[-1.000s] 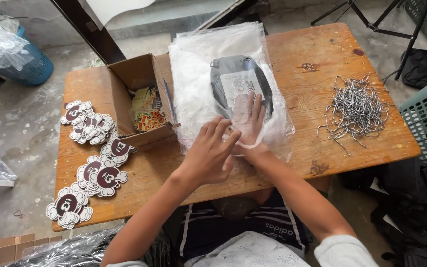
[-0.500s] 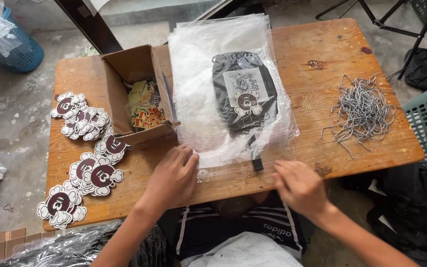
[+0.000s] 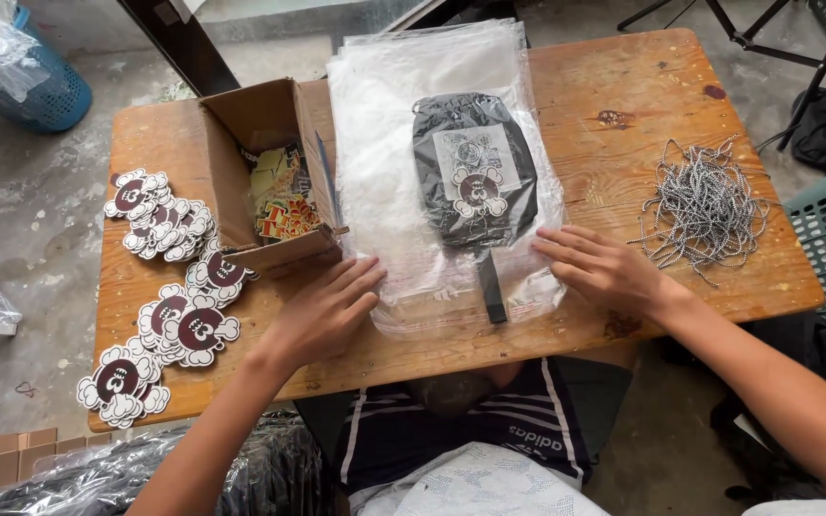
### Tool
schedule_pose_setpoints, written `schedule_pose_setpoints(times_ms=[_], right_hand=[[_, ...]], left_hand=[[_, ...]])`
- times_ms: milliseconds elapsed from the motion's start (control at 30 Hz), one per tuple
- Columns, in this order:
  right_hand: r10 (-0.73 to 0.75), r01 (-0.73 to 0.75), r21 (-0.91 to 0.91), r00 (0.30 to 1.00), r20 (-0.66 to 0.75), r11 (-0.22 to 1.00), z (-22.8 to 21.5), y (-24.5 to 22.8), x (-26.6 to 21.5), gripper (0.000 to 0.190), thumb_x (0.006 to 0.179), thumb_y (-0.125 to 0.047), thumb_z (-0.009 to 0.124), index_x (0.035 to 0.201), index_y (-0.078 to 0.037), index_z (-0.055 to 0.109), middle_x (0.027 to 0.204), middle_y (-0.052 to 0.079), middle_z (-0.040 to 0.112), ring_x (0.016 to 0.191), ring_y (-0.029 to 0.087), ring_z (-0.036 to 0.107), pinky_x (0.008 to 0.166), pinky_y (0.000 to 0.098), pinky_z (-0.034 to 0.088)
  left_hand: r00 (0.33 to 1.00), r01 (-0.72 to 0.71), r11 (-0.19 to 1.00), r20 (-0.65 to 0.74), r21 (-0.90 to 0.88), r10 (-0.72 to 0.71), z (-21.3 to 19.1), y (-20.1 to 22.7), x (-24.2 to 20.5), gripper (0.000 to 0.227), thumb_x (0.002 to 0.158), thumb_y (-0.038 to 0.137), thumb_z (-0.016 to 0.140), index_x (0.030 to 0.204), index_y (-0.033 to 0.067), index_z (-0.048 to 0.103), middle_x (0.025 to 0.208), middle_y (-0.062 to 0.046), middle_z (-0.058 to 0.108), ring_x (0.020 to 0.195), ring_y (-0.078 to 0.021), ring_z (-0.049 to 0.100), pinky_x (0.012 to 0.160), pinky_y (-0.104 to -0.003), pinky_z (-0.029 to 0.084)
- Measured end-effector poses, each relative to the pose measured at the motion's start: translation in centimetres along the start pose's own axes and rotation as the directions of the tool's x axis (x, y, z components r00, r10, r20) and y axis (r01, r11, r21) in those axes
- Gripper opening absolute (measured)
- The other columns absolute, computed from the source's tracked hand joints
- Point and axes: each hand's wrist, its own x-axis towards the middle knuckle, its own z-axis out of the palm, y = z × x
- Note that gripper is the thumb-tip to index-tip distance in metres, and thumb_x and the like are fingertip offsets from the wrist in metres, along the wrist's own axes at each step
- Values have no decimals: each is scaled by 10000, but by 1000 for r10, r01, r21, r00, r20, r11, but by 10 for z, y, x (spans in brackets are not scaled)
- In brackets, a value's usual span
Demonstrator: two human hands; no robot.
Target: The person attaches a metal chain and a cartoon character charm to the strap of a small black bag. They then place the bag into a clear plastic bag and seal it. The process is repeated with a second bag.
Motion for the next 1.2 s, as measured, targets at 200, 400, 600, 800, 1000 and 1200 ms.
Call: schedule_pose_setpoints(times_ms=[200, 400, 600, 800, 1000, 1200], right_hand=[[311, -275, 388, 950, -30, 880, 10, 3, -17, 154, 892, 135, 463, 876, 18, 562, 1105, 160, 761, 1068, 317, 728, 917, 457, 558], [686, -674, 534, 693, 219, 511, 5, 1, -43, 113, 1014, -139, 562, 920, -98, 608, 868, 15, 783, 860, 176, 762, 835, 420, 580], [793, -678, 588, 601, 99, 441, -5, -13, -2, 276, 1095, -193, 502, 861, -91, 608, 794, 53, 758, 697, 141, 684, 734, 307, 539], [889, -702, 623, 458, 23, 346, 19, -5, 6, 244, 1127, -158, 451, 927, -51, 540, 741, 119, 710, 615, 219, 706, 575, 295, 546], [902, -755, 544, 431, -6, 365, 21, -3, 17, 125, 1117, -139, 430, 1051, -41, 471, 676, 119, 677, 559, 248, 684, 544, 352, 532], [894, -770, 480, 443, -72, 421, 32, 2, 11, 175, 1123, -199, 420, 1038, -57, 479, 568, 64, 645, 498, 233, 651, 520, 328, 496]], left_hand=[[944, 321, 938, 129, -129, -305, -3, 6, -10, 321, 852, 70, 511, 1168, 86, 560, 1140, -121, 695, 1104, -282, 693, 933, -408, 549], [831, 512, 656, 125, -554, -543, 4, 11, 0, 120, 885, 137, 644, 923, 108, 534, 836, -176, 643, 852, -396, 686, 711, -478, 535], [514, 548, 184, 155, -816, -843, 1, 25, 42, 100, 921, 139, 542, 837, 102, 503, 674, -86, 720, 657, -184, 688, 623, -298, 508], [325, 713, 203, 60, -671, -944, 18, 32, 66, 60, 972, 119, 477, 1010, 76, 491, 677, -137, 650, 662, -307, 678, 604, -411, 525], [263, 736, 315, -176, -598, -949, 26, 45, 78, 91, 1020, 152, 430, 1061, 103, 494, 780, -251, 663, 759, -441, 694, 672, -484, 551], [319, 471, 311, -170, -826, -933, 41, 59, 68, 592, 969, 603, 332, 1096, 71, 557, 837, -135, 670, 793, -249, 725, 739, -358, 585]])
